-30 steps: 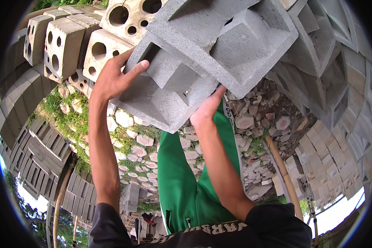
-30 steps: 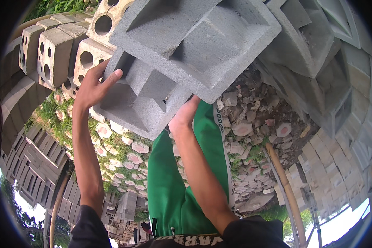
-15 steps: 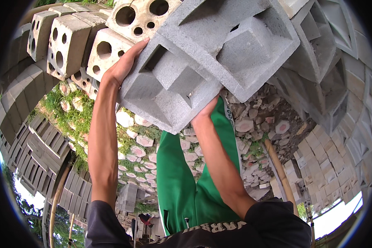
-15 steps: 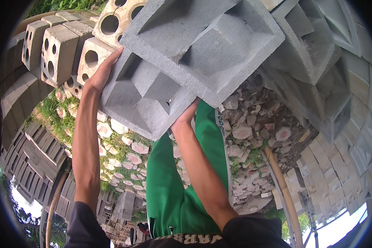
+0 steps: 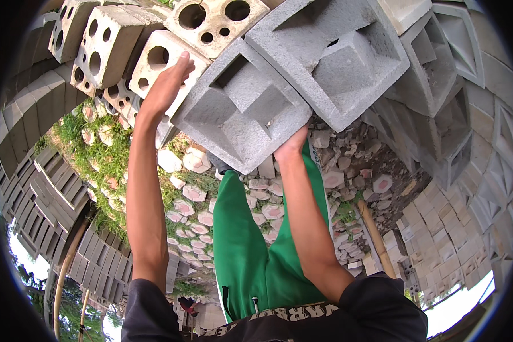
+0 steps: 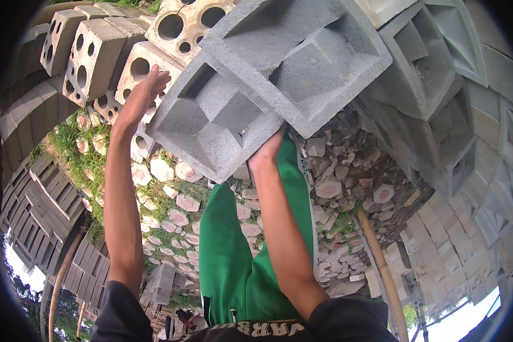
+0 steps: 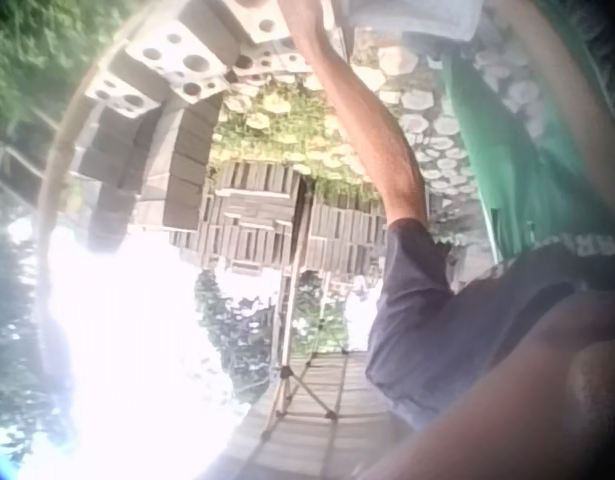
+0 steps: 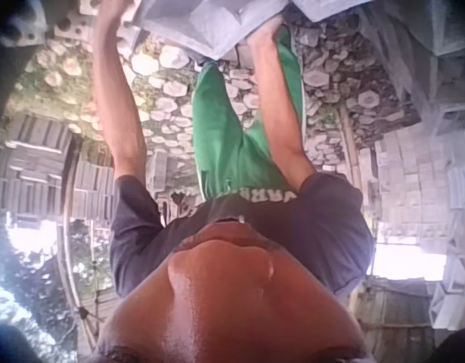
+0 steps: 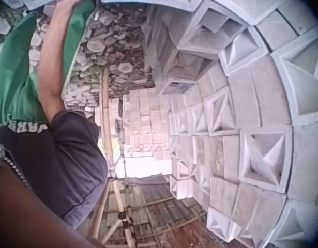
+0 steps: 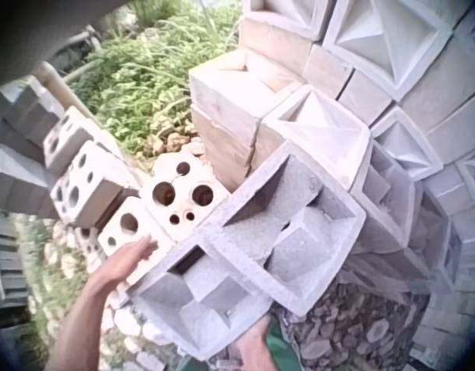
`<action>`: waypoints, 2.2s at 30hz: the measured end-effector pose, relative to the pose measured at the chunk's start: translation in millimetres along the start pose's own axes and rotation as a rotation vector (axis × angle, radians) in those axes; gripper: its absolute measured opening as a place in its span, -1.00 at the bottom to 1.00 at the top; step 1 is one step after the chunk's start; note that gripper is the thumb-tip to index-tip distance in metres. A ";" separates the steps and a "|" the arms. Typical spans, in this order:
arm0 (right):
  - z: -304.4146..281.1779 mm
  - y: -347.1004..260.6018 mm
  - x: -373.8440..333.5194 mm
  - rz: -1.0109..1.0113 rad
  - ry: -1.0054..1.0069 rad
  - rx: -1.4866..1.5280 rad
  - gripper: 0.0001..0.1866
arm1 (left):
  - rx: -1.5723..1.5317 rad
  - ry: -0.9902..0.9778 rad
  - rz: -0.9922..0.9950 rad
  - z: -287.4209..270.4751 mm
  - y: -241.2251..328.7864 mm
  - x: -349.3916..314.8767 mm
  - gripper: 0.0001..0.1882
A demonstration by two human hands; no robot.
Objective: The person repeatedly picks up hollow concrete blocks from a pile and stacks them onto a growing pile. The task involves walking to the pile, lifting a block, and placing it on top of others.
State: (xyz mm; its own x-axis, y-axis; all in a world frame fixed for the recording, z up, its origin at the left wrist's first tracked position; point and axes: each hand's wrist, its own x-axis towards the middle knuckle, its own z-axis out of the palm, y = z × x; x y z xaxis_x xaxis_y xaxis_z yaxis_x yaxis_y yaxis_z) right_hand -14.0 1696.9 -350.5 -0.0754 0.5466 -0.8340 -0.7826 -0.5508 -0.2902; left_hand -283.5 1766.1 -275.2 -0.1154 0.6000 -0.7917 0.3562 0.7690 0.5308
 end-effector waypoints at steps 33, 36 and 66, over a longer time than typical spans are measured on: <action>17.7 -0.1 -26.0 0.275 -0.024 -0.164 -0.37 | -1.774 0.439 0.075 166.9 -79.5 -45.0 -0.39; 8.1 22.0 -43.4 0.295 -0.115 -0.238 -0.37 | -1.693 0.501 0.140 188.1 -83.8 -54.1 -0.41; -77.1 374.2 -467.7 0.995 -0.717 -1.753 -0.36 | -1.411 1.012 0.000 209.6 -494.4 -567.9 -0.88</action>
State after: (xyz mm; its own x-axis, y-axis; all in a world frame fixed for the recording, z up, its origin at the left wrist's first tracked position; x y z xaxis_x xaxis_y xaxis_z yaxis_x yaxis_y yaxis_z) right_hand -223.9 1186.5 -105.2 -0.4869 -0.3699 -0.7913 0.8586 -0.3691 -0.3558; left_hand -199.7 998.9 -151.4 -0.7995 0.0653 -0.5971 -0.5970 0.0233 0.8019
